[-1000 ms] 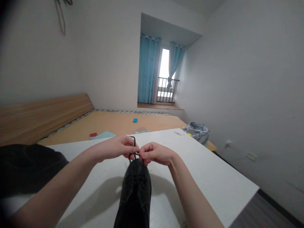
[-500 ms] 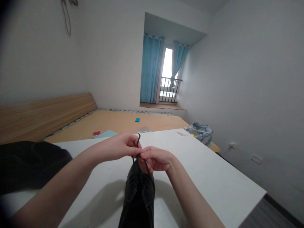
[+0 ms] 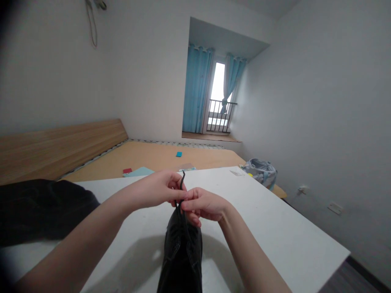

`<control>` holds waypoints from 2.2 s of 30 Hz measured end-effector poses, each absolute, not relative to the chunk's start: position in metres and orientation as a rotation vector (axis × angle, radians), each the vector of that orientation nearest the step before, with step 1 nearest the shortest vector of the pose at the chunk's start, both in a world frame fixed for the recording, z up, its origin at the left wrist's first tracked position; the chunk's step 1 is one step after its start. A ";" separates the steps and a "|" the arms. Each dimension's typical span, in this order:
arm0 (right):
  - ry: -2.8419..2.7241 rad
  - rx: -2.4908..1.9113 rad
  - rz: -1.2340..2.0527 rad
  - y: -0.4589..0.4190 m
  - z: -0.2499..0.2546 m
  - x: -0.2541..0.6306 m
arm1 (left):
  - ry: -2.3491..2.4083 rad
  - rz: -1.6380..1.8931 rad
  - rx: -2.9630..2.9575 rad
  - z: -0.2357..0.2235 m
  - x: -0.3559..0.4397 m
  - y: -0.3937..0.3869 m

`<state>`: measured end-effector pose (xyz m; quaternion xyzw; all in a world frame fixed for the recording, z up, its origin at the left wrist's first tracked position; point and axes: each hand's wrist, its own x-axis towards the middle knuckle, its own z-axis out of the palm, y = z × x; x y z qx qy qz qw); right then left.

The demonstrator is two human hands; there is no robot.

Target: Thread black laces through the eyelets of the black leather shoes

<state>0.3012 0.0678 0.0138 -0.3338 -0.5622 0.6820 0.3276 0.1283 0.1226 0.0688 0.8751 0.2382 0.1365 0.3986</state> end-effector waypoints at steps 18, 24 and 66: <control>-1.788 -1.213 1.324 0.070 0.019 0.299 | 0.833 0.288 2.445 0.076 0.127 0.119; -1.694 -1.218 1.319 0.072 0.015 0.298 | 0.793 0.284 2.472 0.079 0.127 0.114; -1.571 -1.643 0.416 -0.046 0.015 0.304 | 1.039 -0.166 2.730 0.088 0.108 0.096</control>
